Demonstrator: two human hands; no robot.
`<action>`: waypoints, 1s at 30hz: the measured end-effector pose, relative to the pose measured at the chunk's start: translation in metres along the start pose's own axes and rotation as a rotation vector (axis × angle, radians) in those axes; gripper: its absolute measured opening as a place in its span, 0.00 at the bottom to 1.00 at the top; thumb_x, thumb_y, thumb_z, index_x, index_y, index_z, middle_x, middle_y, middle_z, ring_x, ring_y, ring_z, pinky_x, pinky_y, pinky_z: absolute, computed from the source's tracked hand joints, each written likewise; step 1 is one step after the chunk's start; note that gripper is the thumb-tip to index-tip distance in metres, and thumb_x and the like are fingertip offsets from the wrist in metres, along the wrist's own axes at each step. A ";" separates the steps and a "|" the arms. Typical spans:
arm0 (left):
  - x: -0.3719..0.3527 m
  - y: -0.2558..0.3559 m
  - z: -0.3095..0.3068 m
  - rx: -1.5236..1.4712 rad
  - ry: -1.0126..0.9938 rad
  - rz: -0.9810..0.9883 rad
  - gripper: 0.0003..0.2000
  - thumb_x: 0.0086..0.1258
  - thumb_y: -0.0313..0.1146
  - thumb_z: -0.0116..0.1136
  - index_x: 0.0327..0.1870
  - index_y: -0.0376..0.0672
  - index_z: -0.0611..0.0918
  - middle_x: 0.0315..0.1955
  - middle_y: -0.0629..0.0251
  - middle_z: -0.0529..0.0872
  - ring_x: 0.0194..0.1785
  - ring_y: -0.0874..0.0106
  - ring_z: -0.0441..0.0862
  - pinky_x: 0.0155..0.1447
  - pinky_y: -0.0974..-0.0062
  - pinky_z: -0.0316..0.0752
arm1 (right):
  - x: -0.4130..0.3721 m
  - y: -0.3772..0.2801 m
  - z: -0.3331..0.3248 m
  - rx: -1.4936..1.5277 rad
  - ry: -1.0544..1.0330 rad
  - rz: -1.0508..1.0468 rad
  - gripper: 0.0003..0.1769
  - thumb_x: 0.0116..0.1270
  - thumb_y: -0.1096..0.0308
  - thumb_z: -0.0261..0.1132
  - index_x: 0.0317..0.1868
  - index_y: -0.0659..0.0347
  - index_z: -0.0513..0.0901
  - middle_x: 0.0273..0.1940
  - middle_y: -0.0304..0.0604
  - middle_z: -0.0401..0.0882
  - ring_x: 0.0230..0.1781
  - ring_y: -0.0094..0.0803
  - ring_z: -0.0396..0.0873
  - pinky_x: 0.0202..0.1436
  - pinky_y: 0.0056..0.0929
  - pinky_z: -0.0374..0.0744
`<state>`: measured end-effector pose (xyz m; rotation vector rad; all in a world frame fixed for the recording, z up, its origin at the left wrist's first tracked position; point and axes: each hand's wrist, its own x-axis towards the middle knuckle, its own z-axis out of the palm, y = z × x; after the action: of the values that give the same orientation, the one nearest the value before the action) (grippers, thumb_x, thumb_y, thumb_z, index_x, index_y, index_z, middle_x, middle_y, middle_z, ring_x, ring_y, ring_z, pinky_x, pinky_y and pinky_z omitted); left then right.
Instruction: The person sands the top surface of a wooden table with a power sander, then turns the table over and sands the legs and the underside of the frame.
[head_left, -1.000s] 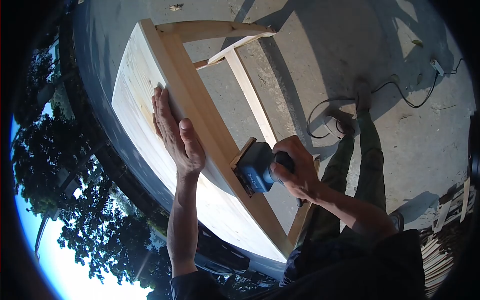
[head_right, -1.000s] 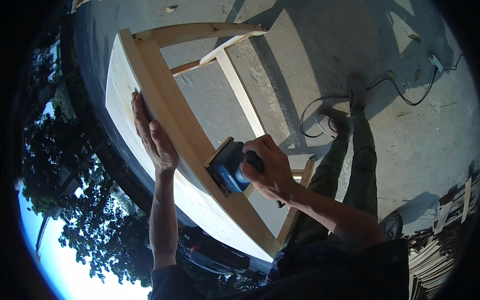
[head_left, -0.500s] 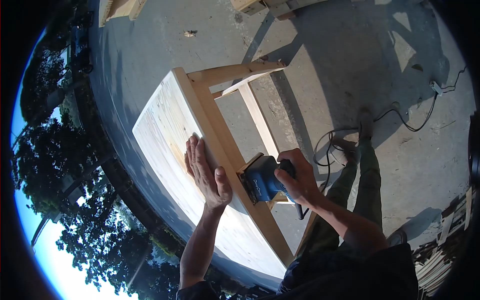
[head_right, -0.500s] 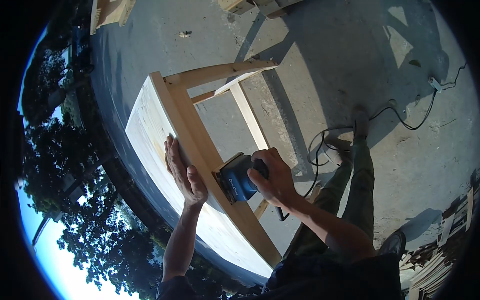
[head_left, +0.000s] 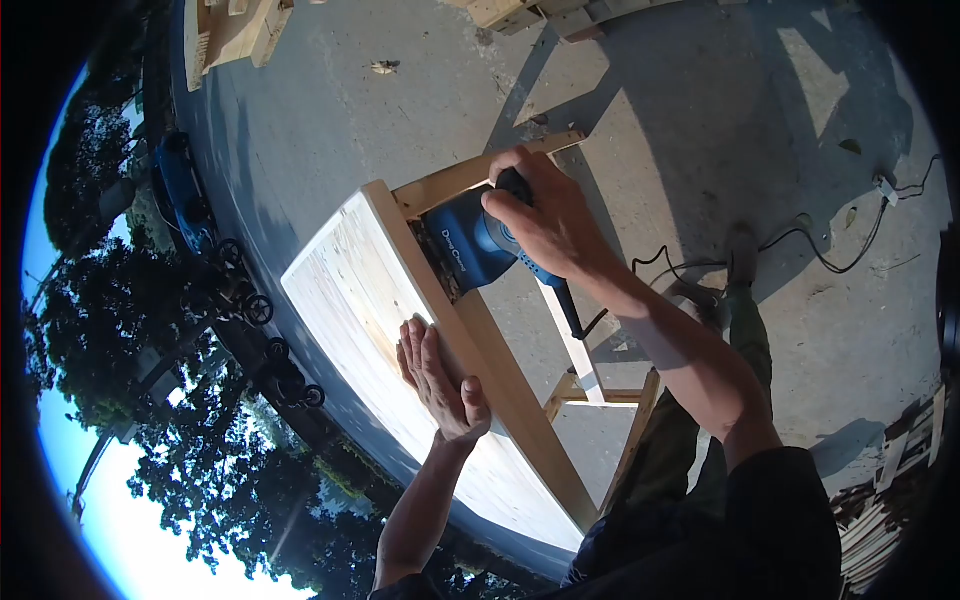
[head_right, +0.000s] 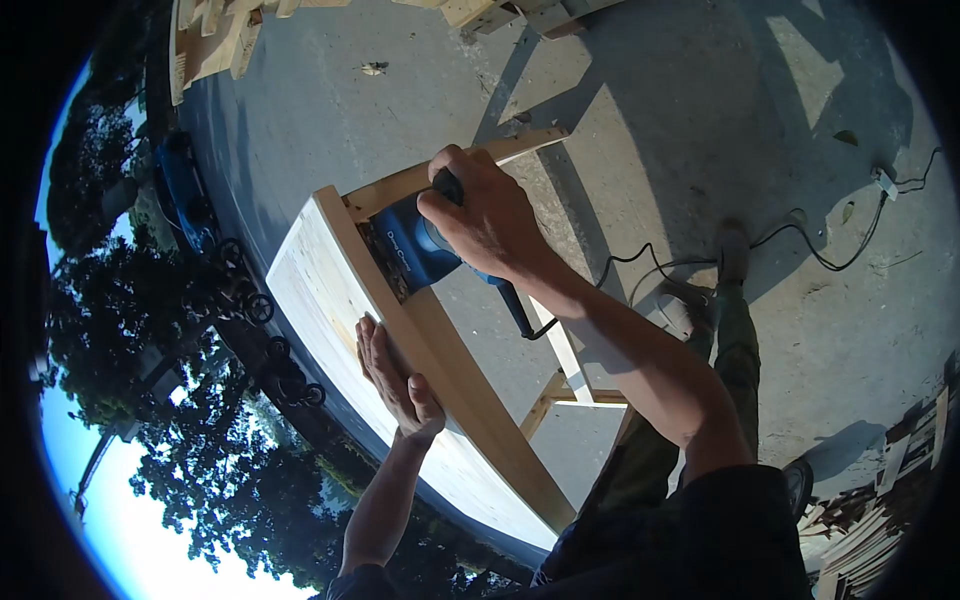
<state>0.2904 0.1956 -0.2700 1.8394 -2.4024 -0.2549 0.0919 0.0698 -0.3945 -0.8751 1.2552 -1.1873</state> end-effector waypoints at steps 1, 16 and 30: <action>0.001 0.000 0.001 0.002 -0.004 0.002 0.37 0.80 0.57 0.35 0.75 0.29 0.65 0.76 0.43 0.64 0.81 0.44 0.56 0.81 0.44 0.45 | -0.018 0.011 0.002 -0.008 0.005 -0.043 0.14 0.67 0.61 0.66 0.46 0.59 0.77 0.33 0.48 0.74 0.30 0.38 0.79 0.35 0.39 0.79; -0.003 -0.004 0.003 0.005 -0.006 -0.021 0.37 0.79 0.58 0.38 0.75 0.31 0.67 0.78 0.45 0.63 0.82 0.48 0.55 0.82 0.44 0.44 | 0.085 0.000 0.011 -0.115 0.016 -0.092 0.12 0.66 0.62 0.68 0.43 0.61 0.81 0.37 0.44 0.74 0.32 0.37 0.79 0.32 0.38 0.81; 0.000 -0.003 -0.002 0.041 -0.047 0.021 0.37 0.80 0.57 0.36 0.77 0.32 0.62 0.78 0.44 0.60 0.82 0.47 0.54 0.82 0.45 0.45 | 0.041 -0.021 0.005 -0.084 0.029 0.001 0.14 0.67 0.59 0.66 0.47 0.56 0.77 0.37 0.45 0.74 0.30 0.37 0.78 0.35 0.40 0.81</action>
<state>0.2936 0.1952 -0.2684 1.8439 -2.4751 -0.2508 0.0900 0.0249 -0.3835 -0.9211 1.3363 -1.1568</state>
